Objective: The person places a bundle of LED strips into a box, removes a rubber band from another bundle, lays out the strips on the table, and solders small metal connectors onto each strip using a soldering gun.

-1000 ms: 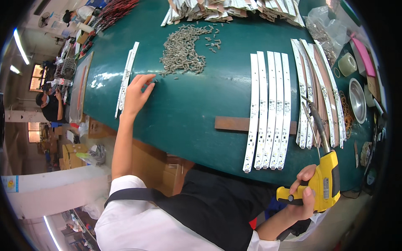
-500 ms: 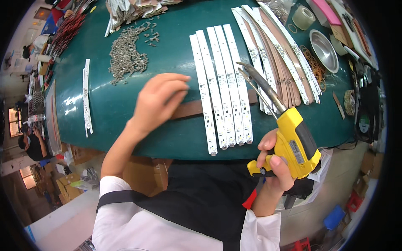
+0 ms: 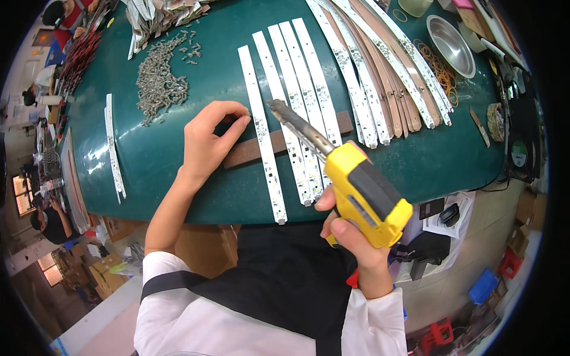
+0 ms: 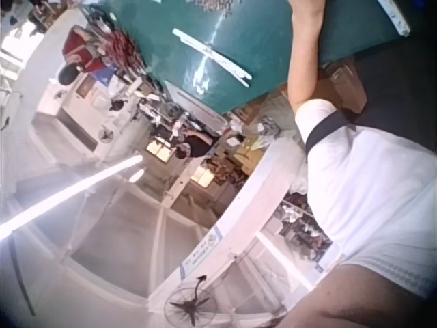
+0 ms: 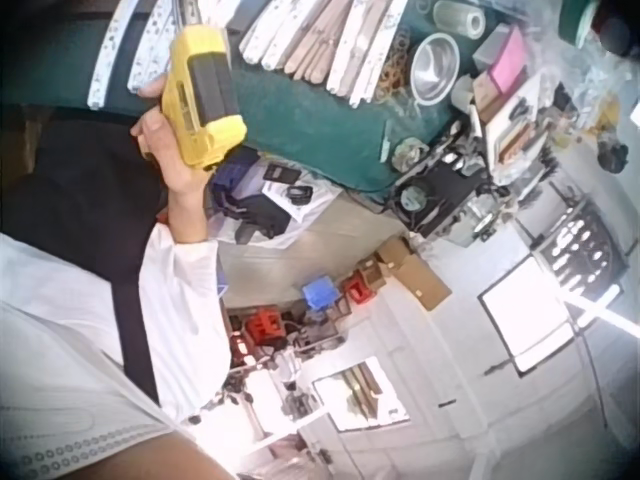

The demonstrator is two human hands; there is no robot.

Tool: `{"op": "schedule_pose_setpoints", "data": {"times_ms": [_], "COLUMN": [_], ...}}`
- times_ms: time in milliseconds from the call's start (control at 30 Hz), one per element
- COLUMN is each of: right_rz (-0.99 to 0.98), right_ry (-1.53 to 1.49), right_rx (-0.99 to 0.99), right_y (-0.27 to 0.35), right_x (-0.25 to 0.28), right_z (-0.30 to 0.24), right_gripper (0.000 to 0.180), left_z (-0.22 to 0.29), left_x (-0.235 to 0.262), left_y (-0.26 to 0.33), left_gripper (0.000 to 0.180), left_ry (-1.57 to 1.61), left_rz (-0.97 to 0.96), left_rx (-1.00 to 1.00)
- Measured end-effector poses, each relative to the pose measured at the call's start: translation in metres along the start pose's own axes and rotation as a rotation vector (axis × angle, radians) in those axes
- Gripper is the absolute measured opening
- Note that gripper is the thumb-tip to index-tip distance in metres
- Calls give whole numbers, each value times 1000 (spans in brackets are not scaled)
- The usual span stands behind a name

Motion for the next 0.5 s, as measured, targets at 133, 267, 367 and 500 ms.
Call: {"op": "schedule_pose_setpoints", "data": {"times_ms": [133,267,367,500], "right_rz": [-41,-34,-41,-24], "right_ry": [30,34,35,47], "right_rx": [-101,-81,-69,-89], "right_y": [-3,-4,-5,-4], "right_x": [-7,-6,-6,-6], "right_z": [6,8,9,9], "right_gripper": [72,72,72,72], "left_z": [-2,-5,-6,-4], "left_x": [0,-2,-2,-4], "left_y": [0,-1,-1,1], "left_gripper": [13,13,14,16], "left_ry": [-139,-173,-182,-251], "left_rz": [-6,-16,-5,38], "left_rx": [-164,-229,-250,-331]}}
Point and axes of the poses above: each hand's wrist, its own y-axis away from the middle knuckle, its own x-axis out of the back of the hand, z = x × y, the point moved 3 cm from there along -y, towards the middle knuckle
